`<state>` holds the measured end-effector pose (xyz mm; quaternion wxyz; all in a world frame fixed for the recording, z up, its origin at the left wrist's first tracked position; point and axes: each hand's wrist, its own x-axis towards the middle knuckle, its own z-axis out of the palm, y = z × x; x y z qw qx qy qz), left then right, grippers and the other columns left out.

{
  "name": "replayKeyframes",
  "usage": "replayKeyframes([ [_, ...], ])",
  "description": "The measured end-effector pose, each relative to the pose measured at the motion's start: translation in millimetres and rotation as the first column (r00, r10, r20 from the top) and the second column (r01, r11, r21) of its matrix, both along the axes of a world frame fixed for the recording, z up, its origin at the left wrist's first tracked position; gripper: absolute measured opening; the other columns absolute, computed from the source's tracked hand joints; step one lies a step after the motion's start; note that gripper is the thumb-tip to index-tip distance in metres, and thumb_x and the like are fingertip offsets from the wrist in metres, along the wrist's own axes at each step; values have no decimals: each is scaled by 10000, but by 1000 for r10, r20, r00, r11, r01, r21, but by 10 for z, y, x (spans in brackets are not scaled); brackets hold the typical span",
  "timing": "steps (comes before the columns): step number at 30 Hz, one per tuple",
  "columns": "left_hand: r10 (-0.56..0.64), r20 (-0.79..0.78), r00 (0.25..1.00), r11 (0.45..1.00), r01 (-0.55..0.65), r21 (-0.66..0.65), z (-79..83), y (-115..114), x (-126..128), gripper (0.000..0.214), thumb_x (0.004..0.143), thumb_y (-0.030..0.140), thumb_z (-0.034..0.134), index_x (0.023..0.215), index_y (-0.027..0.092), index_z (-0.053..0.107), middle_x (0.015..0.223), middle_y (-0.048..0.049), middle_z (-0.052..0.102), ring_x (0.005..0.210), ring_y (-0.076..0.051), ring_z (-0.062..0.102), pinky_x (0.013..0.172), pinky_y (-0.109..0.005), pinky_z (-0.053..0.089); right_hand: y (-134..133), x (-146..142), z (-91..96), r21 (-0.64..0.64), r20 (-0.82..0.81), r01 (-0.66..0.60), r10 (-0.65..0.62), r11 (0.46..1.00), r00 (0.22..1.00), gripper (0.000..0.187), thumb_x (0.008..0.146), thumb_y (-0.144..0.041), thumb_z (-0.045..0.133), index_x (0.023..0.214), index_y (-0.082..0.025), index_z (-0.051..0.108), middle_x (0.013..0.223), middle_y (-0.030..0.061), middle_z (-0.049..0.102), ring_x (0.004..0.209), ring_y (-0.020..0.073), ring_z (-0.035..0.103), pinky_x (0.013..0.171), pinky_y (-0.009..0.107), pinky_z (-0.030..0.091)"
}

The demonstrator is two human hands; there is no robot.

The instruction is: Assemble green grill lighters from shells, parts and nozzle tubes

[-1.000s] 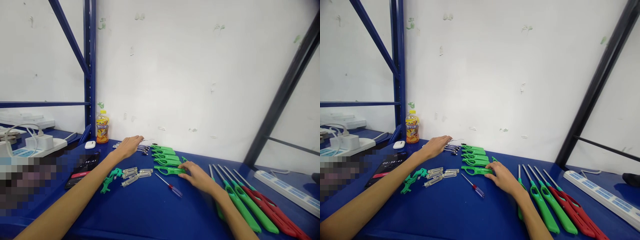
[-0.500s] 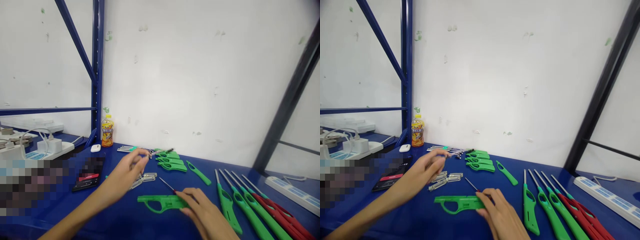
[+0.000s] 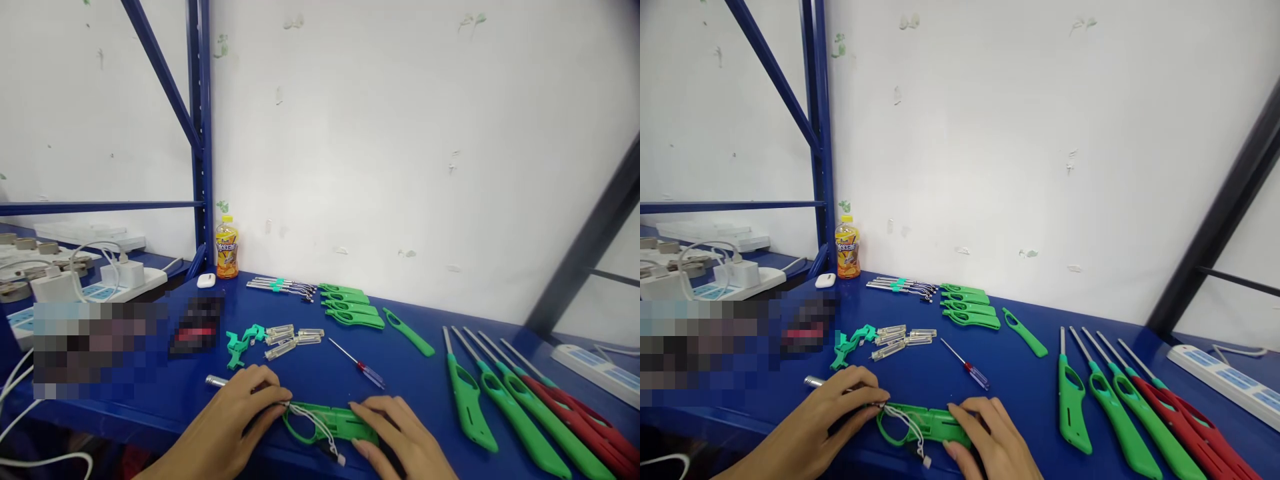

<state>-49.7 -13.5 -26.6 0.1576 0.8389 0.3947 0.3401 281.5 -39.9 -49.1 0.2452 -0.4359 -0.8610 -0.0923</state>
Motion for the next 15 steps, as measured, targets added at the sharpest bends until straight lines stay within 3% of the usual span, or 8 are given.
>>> replayKeyframes([
  [4,1,-1,1000,1000,-1,-31,-38,-32,-14,310,1118,244,513,1302,358,734,1171,-18,686,1070,-187,683,938,-291,573,-36,-43,44,-26,-22,24,-25,999,999,335,1068,-385,648,1388,-315,717,1255,35,792,1107,223,801,1047,326,631],
  [8,4,-35,999,999,-6,-52,26,-41,-43,348,1134,239,463,1289,370,746,1169,-25,662,1051,-191,669,895,-303,559,-65,-67,63,-58,-49,43,-46,997,998,346,1092,-424,598,1406,-331,707,1272,39,787,1127,234,795,1106,399,602],
  [15,0,-121,993,995,-11,-94,99,-83,-80,340,1151,283,446,1337,387,711,1212,-21,631,1110,-196,645,963,-327,541,-142,-149,118,-111,-95,86,-97,990,991,346,1101,-448,553,1363,-323,739,1269,51,789,1129,291,792,1057,534,631],
])
